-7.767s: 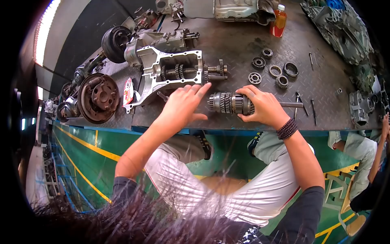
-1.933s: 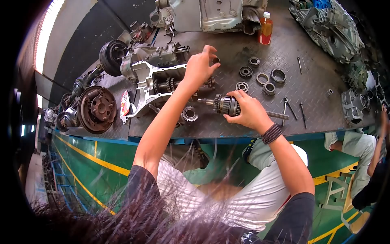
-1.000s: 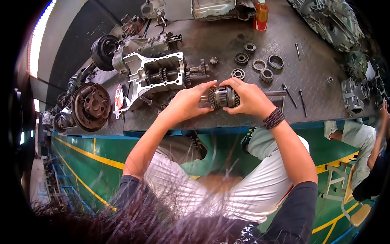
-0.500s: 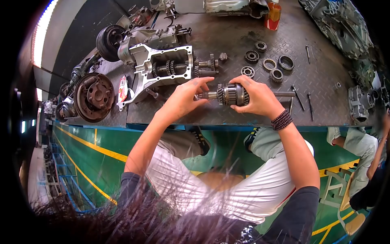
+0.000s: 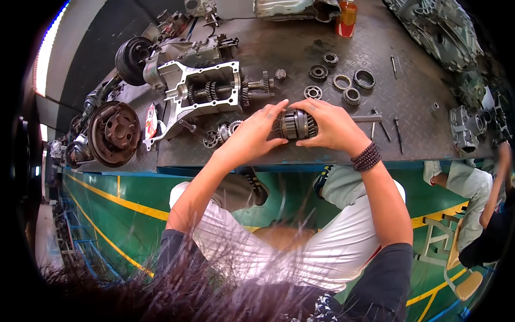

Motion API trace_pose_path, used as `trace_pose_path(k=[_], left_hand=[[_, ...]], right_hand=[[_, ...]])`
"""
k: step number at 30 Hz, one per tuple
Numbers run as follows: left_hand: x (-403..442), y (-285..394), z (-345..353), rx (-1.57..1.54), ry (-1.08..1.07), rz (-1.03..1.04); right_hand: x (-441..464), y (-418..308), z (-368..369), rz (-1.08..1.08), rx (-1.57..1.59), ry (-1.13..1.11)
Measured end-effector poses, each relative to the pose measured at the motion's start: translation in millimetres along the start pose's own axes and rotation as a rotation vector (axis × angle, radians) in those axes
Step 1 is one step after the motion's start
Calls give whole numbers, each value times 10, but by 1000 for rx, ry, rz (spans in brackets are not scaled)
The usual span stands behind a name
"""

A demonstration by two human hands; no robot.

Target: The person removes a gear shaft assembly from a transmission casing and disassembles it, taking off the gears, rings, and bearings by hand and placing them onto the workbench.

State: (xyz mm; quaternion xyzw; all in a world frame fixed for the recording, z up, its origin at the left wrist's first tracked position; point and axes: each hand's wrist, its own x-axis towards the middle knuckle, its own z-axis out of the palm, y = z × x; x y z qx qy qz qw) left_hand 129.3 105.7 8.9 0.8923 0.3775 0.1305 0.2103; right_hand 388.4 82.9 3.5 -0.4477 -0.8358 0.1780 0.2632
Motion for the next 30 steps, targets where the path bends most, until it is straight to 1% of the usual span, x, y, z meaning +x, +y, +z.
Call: trace_pose_path(k=[3, 6, 9, 12, 13, 16, 19, 21, 25, 27, 30], left_hand=[[-3, 19, -2, -41, 4, 2], [70, 80, -7, 16, -56, -77], [185, -76, 132, 88, -3, 15], [186, -124, 101, 43, -31, 16], [181, -116, 81, 34, -3, 35], [188, 42, -116, 23, -70, -68], [176, 191, -401, 89, -51, -15], [164, 318, -630, 165, -48, 12], [182, 727, -1111, 493, -32, 58], [263, 853, -1321, 549, -79, 96], [387, 1142, -1607, 625, -86, 149]], right_hand=[[5, -50, -9, 34, 3, -39], [2, -73, 94, 24, -174, 3], [6, -38, 162, 39, -182, 29], [19, -8, 128, 12, -175, 24], [18, 2, 118, -5, -169, 23], [20, 28, 93, -36, -98, 27], [45, -9, 79, -132, -116, 171], [87, -101, 45, -143, -68, 247], [205, -237, 44, -190, 31, 449], [266, -296, 33, -225, 76, 528], [349, -416, 26, -190, 215, 643]])
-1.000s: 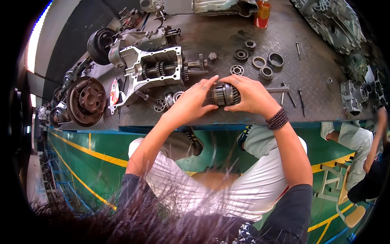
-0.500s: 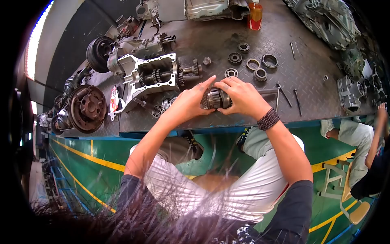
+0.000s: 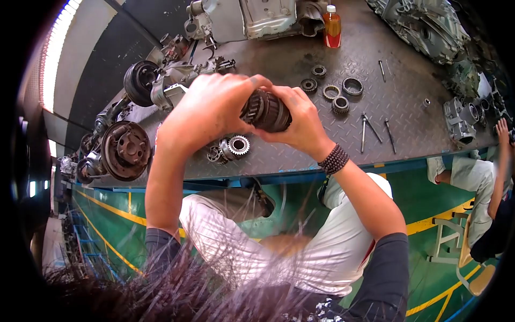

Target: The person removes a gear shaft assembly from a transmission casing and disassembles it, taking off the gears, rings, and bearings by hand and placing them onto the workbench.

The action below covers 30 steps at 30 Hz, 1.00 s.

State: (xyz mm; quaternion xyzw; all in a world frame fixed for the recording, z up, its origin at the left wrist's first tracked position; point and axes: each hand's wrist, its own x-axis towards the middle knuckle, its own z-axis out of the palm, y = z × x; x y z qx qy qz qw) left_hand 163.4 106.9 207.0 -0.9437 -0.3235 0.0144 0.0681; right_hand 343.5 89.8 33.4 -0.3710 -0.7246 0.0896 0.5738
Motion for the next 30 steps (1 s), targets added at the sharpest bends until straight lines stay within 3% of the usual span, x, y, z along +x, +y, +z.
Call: trace_pose_path(k=[4, 11, 15, 23, 30], left_hand=[[283, 104, -285, 96, -11, 73], [790, 353, -483, 135, -136, 46], [1002, 435, -565, 203, -224, 35], [1149, 389, -416, 222, -73, 56], [1274, 440, -393, 247, -46, 97]], right_hand=[[32, -23, 55, 76, 89, 138], [-31, 186, -119, 270, 324, 78], [-29, 271, -119, 267, 377, 132], [-53, 299, -99, 388, 609, 143], [-68, 341, -117, 366, 697, 160]])
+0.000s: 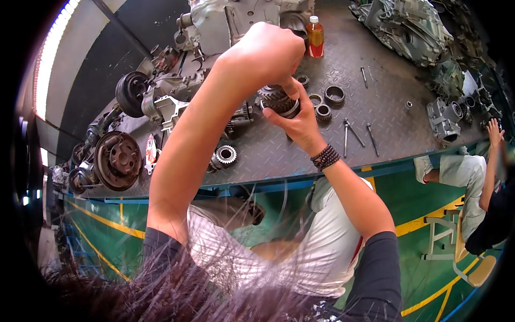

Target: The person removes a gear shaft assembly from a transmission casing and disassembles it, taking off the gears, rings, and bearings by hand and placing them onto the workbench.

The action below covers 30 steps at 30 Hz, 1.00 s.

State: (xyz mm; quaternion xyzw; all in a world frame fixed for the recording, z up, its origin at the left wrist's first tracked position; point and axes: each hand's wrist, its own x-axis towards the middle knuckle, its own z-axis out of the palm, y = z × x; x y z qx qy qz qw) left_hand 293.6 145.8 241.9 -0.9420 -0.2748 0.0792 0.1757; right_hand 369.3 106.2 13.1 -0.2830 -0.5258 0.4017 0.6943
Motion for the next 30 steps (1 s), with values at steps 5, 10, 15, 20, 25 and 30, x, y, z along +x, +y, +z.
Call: trace_pose_path(k=[5, 10, 15, 20, 25, 30], left_hand=[[36, 32, 4, 27, 47, 4], [-19, -104, 67, -282, 306, -138], [-351, -302, 282, -906, 568, -251], [-294, -28, 1179, -1510, 610, 0], [-186, 119, 1256, -1820, 619, -162], [-172, 58, 1188, -1994, 497, -107]], right_hand=[[-8, 3, -28, 21, -19, 32], [10, -64, 31, 14, -47, 29], [16, -89, -3, 46, -110, 41], [25, -20, -90, 43, -145, 42], [2, -43, -24, -31, -174, 73], [-51, 48, -64, 49, -164, 27]])
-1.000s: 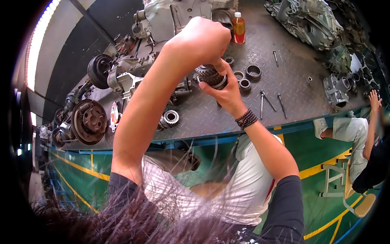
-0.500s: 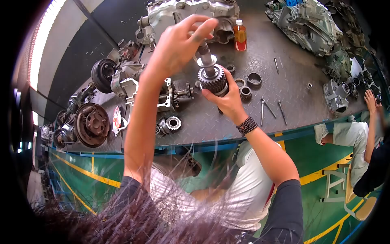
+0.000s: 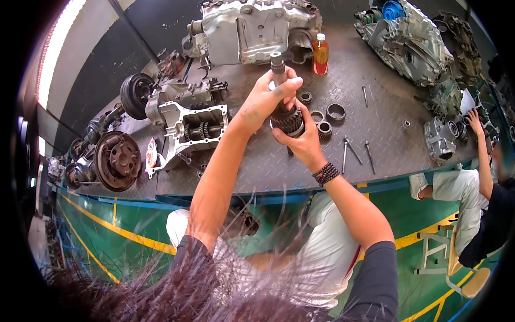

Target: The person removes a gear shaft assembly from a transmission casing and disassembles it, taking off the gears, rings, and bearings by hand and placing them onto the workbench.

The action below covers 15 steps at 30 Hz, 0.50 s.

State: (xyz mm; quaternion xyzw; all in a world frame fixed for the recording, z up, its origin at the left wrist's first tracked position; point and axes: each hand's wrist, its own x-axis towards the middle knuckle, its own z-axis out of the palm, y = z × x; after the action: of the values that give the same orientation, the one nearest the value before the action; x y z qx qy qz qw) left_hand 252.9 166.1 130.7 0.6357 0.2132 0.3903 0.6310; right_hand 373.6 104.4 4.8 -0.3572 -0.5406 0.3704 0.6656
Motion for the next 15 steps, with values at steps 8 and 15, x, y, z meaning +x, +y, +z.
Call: trace_pose_path(k=[8, 15], left_hand=[[38, -156, 100, -168, 37, -33], [-22, -172, 93, -219, 163, 13]], right_hand=[[-115, 80, -86, 148, -2, -57], [-186, 255, -102, 189, -58, -85]])
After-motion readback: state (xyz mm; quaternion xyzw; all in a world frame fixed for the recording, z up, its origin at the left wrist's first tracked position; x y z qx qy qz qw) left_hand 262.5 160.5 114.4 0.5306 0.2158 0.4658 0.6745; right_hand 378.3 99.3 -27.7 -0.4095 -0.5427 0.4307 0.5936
